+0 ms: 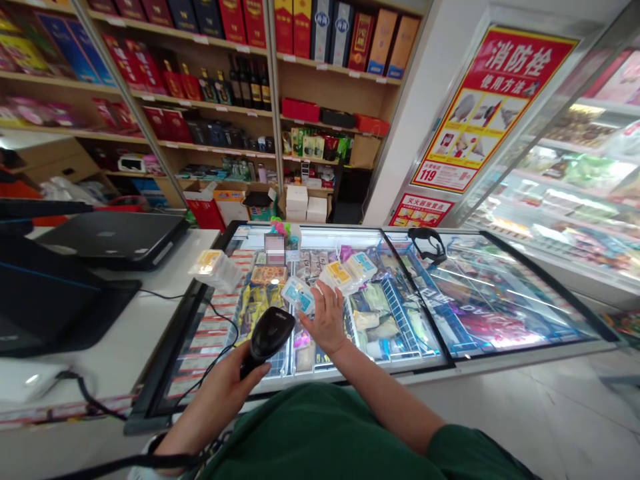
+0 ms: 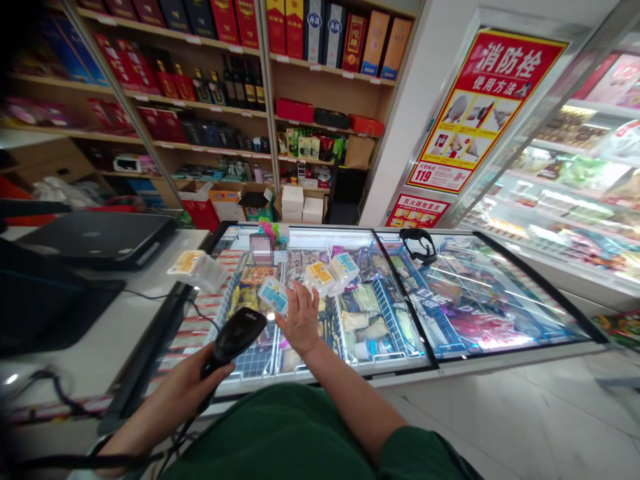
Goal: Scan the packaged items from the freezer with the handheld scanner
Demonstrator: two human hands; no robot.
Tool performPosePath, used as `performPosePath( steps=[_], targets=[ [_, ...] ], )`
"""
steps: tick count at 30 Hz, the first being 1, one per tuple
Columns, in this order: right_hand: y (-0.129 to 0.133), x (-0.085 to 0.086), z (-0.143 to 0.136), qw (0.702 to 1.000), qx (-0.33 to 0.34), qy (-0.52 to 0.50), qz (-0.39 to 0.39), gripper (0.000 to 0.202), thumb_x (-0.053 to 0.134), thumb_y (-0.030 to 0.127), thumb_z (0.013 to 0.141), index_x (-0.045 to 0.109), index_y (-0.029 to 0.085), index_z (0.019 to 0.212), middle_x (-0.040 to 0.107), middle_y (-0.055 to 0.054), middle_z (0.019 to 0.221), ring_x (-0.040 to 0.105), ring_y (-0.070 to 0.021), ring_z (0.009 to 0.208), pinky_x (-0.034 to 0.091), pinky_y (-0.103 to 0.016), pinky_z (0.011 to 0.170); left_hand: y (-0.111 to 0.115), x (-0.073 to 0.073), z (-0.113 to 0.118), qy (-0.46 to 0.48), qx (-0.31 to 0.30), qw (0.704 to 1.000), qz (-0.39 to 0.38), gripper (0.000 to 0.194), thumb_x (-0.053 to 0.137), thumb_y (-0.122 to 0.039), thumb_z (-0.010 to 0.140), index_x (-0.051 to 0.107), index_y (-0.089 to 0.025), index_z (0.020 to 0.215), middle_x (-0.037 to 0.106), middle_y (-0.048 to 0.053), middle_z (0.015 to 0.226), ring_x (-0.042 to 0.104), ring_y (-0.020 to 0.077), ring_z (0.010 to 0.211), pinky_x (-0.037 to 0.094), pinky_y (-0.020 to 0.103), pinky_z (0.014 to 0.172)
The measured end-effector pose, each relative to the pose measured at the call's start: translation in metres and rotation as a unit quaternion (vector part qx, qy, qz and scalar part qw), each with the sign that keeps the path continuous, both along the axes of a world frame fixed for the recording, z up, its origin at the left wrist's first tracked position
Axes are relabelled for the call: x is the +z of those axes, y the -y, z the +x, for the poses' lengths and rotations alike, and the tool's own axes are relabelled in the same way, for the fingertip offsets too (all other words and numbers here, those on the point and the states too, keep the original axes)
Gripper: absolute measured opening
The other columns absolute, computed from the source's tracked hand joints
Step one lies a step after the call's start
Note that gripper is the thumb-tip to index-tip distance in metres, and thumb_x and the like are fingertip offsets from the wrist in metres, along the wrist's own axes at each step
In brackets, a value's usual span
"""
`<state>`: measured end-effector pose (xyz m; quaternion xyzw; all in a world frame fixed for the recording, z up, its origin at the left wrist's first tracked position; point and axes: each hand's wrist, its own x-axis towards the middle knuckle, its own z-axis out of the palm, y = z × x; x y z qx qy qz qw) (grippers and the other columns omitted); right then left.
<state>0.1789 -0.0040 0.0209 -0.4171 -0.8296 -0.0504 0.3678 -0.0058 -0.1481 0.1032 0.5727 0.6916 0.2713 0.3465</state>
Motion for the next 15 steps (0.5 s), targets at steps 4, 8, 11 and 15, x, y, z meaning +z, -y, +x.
performPosePath(
  steps=[4,8,11,15],
  targets=[
    [-0.0012,0.0009,0.0007,1.0,0.003,-0.004,0.0,0.052,0.053,0.047,0.091,0.046,0.012,0.129,0.048,-0.019,0.137,0.039,-0.028,0.132,0.018,-0.05,0.115,-0.0034,0.0,0.002,-0.006,-0.005,1.0,-0.011,0.042,0.054,-0.047,0.083,0.062,-0.017,0.112,0.074,0.006,0.101,0.068,0.0256,0.092,0.05,0.032,0.081],
    [-0.0007,0.0019,0.0005,1.0,0.004,-0.012,0.001,0.051,0.053,0.046,0.091,0.046,0.012,0.129,0.049,-0.019,0.136,0.038,-0.027,0.133,0.017,-0.05,0.115,-0.0056,0.0003,0.0035,-0.007,-0.01,1.0,-0.013,0.042,0.054,-0.047,0.083,0.062,-0.017,0.111,0.074,0.005,0.098,0.067,0.0247,0.088,0.05,0.03,0.078],
    [0.0003,0.0029,0.0004,1.0,0.001,-0.018,0.004,0.051,0.052,0.047,0.091,0.048,0.012,0.128,0.05,-0.019,0.135,0.039,-0.0265,0.133,0.018,-0.05,0.115,-0.0064,0.0014,0.0046,0.0,-0.011,1.0,-0.018,0.041,0.054,-0.047,0.083,0.062,-0.016,0.109,0.074,0.006,0.098,0.067,0.0244,0.087,0.05,0.03,0.077],
    [0.0007,0.0035,0.001,1.0,0.0,-0.024,0.01,0.05,0.051,0.047,0.092,0.048,0.011,0.127,0.051,-0.019,0.135,0.04,-0.0264,0.132,0.019,-0.05,0.115,-0.0077,0.0016,0.0052,0.008,-0.009,1.0,-0.024,0.042,0.055,-0.047,0.082,0.061,-0.016,0.111,0.074,0.007,0.1,0.067,0.025,0.089,0.049,0.031,0.079]
  ],
)
